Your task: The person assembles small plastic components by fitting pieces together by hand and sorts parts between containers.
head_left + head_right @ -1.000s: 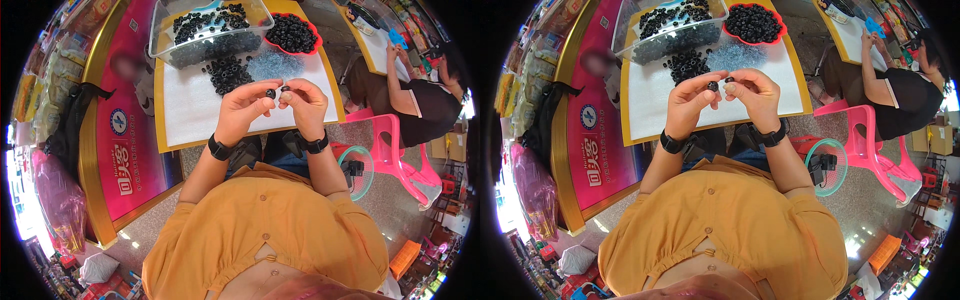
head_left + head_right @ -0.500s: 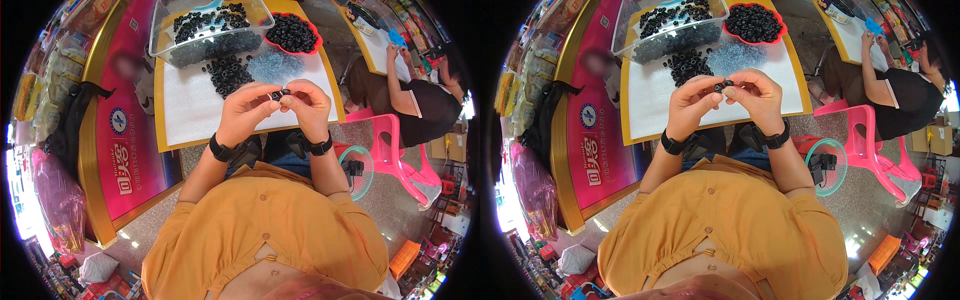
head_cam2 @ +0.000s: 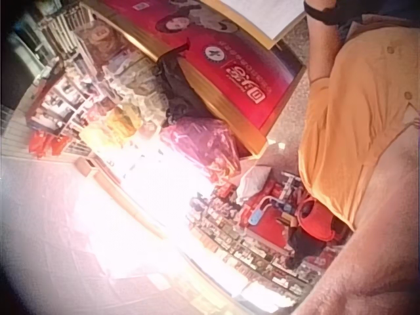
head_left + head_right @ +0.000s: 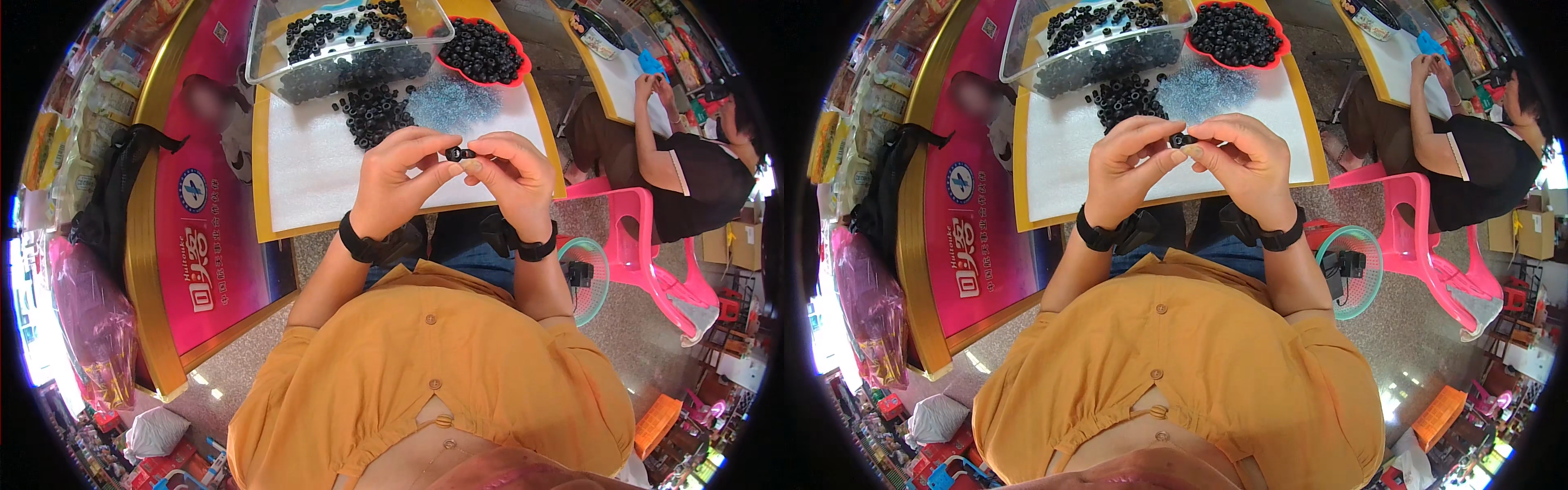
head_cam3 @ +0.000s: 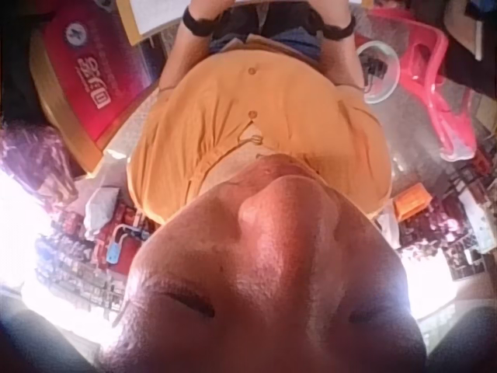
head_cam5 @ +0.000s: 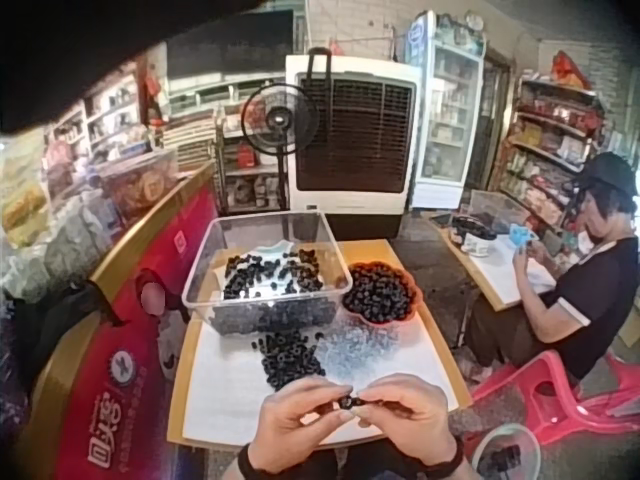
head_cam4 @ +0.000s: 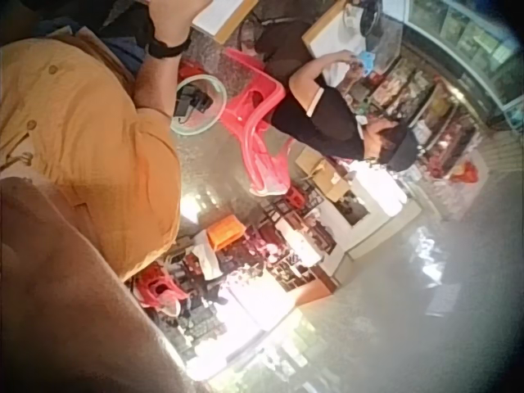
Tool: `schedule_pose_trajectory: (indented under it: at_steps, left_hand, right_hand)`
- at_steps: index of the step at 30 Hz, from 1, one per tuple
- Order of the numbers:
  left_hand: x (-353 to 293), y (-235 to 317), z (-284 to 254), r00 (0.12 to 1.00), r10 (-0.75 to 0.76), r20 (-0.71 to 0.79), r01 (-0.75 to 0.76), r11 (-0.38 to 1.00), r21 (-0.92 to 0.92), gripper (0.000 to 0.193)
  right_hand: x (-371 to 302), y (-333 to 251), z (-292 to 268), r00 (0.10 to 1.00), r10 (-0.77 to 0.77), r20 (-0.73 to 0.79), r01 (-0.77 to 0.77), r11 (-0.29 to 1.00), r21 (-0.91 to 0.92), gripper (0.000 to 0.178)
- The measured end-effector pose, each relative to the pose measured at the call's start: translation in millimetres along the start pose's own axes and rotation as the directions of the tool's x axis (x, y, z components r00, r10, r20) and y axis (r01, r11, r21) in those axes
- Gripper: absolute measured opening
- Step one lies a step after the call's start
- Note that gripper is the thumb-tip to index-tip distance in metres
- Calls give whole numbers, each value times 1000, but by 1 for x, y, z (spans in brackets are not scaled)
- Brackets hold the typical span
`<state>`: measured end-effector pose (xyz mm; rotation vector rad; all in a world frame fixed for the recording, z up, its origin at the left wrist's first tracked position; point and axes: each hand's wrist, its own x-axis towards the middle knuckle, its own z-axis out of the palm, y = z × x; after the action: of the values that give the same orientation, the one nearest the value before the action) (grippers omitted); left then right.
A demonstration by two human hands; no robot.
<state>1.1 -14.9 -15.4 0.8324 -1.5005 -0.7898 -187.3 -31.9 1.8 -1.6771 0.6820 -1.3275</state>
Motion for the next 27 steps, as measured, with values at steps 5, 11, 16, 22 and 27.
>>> schedule_pose_trajectory:
  at_steps: [5,11,16,22,27]
  left_hand:
    - [1,1,1,999,40,-3,-40,998,48,31]
    - [1,3,-1,996,91,6,-91,984,156,33]
    - [2,4,0,991,134,6,-133,968,212,32]
    - [2,8,-1,994,93,49,-101,977,186,36]
    - [3,6,-1,990,139,2,-136,967,218,29]
  right_hand:
    - [1,-1,-2,1000,-4,21,4,1000,-29,21]
    - [0,-4,-2,1000,-8,20,9,998,-59,21]
    - [0,-6,-5,999,-22,27,25,995,-92,22]
    - [-1,-3,-5,999,-11,51,16,994,-106,23]
    - [0,-5,-5,997,3,72,7,991,-133,22]
